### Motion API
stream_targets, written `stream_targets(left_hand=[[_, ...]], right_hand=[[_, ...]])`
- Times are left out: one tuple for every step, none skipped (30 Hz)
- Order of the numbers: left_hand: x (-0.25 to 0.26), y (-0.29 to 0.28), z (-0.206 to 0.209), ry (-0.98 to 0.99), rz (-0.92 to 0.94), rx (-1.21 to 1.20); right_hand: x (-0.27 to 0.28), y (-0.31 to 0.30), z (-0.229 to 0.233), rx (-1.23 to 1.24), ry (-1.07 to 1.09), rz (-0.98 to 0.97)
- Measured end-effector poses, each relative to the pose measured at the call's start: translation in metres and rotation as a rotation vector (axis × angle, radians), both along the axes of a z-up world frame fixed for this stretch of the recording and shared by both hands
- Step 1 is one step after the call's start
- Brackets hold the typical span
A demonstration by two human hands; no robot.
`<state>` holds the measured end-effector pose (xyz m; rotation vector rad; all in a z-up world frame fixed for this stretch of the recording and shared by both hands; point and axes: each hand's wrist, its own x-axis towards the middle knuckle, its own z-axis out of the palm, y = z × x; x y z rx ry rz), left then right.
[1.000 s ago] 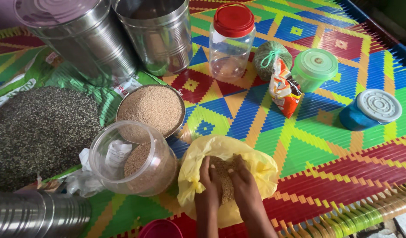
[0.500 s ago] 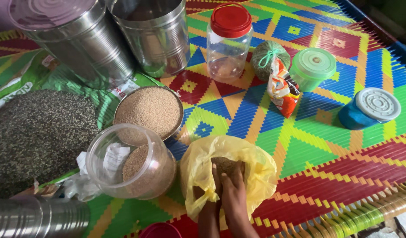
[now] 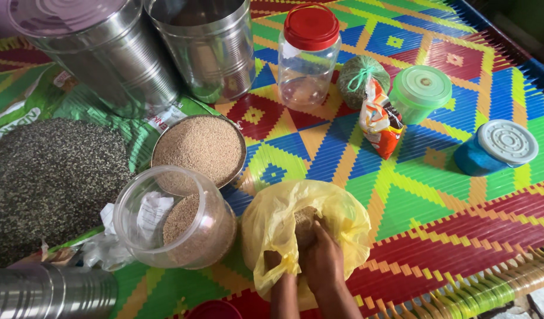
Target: The person repeatedly scoops light-colored grains from a clear plastic jar into a yellow plastic bag using both hands. The grains are then compressed and redistributed within the bag multiple times.
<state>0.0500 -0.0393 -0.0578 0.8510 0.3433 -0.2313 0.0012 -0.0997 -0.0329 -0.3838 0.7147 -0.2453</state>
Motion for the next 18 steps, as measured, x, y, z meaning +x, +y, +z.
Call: stream_targets(left_hand=[[0.0, -0.001, -0.002, 0.015, 0.015, -0.036], [0.0, -0.002, -0.005, 0.028, 0.03, -0.07], [0.0, -0.002, -0.007, 0.041, 0.047, -0.101], [-0.002, -0.003, -0.009, 0.054, 0.061, -0.129], [-0.004, -0.003, -0.011, 0.071, 0.075, -0.156], [-0.005, -0.003, -0.012, 0.079, 0.086, -0.182], [-0.007, -0.003, -0.013, 0.092, 0.097, -0.203], [-0.008, -0.004, -0.014, 0.105, 0.105, -0.225], [-0.009, -0.005, -0.014, 0.115, 0.113, -0.247], [-0.011, -0.005, -0.015, 0.126, 0.126, -0.264], [-0.011, -0.005, -0.015, 0.132, 0.135, -0.283], [-0.012, -0.005, -0.017, 0.139, 0.146, -0.302], [-0.012, -0.005, -0.018, 0.148, 0.156, -0.319], [-0.015, -0.004, -0.021, 0.16, 0.164, -0.337], [-0.016, -0.005, -0.025, 0.167, 0.173, -0.356], [-0.018, -0.004, -0.028, 0.173, 0.182, -0.366], [-0.02, -0.003, -0.032, 0.183, 0.19, -0.386], [-0.021, -0.002, -0.036, 0.194, 0.199, -0.405]], right_hand=[[0.001, 0.0, 0.001, -0.01, -0.035, -0.021], [0.002, 0.001, 0.002, -0.019, -0.069, -0.043], [0.002, 0.002, 0.004, -0.028, -0.103, -0.064], [0.001, 0.003, 0.007, -0.027, -0.083, -0.071], [-0.001, 0.005, 0.01, -0.026, -0.063, -0.077], [-0.001, 0.006, 0.013, -0.025, -0.044, -0.084], [-0.001, 0.007, 0.016, -0.004, -0.038, -0.096], [0.0, 0.008, 0.019, 0.016, -0.033, -0.108], [0.0, 0.008, 0.022, 0.035, -0.027, -0.12], [0.0, 0.008, 0.024, 0.046, -0.057, -0.115], [0.001, 0.008, 0.025, 0.056, -0.087, -0.109], [0.002, 0.007, 0.024, 0.066, -0.118, -0.102], [0.002, 0.006, 0.023, 0.061, -0.129, -0.083], [0.0, 0.004, 0.022, 0.056, -0.138, -0.063], [-0.001, 0.003, 0.019, 0.05, -0.146, -0.043], [-0.001, 0.003, 0.017, 0.068, -0.139, -0.048], [-0.001, 0.002, 0.014, 0.085, -0.132, -0.052], [-0.002, 0.002, 0.012, 0.102, -0.125, -0.056]])
